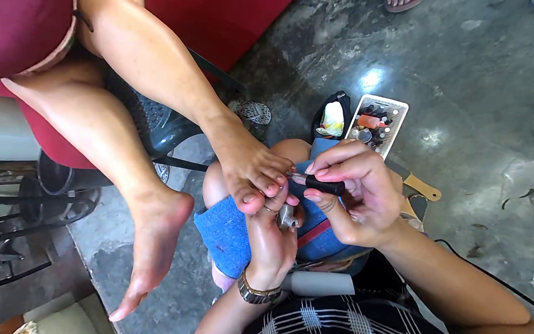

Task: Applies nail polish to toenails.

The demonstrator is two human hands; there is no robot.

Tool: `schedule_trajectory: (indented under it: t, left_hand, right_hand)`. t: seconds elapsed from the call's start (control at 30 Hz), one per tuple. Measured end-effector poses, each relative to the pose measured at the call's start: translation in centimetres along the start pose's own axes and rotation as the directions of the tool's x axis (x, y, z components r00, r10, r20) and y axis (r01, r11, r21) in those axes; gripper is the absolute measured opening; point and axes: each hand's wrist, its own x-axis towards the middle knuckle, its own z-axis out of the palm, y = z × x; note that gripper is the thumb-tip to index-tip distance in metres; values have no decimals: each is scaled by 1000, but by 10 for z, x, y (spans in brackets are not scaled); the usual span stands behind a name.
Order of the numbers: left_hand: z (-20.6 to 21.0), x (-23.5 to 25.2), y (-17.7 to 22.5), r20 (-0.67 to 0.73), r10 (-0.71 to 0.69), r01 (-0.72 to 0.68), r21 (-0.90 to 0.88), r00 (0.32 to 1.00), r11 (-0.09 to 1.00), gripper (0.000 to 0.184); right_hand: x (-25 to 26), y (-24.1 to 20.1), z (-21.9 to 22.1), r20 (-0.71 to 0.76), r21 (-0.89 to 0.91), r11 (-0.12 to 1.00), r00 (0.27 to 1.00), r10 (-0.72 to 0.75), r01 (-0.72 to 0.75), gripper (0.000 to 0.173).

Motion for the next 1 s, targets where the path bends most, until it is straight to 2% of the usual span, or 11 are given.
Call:
schedule_trajectory:
  t: [0.57,0.8,1.0]
  left_hand:
    - [-1,1,-1,-8,9,-9,-12,1000,1000,21]
    - [-2,1,0,40,-1,2,-45,999,999,25]
    - [-2,2,1,43,-18,20,-58,999,998,26]
  right_hand:
    - [3,-3,-1,27,-41,999,1000,10,-9,18]
    - [4,-1,1,-31,46,998,998,55,-53,20]
    - [3,-1,1,6,46,997,998,65,-65,20]
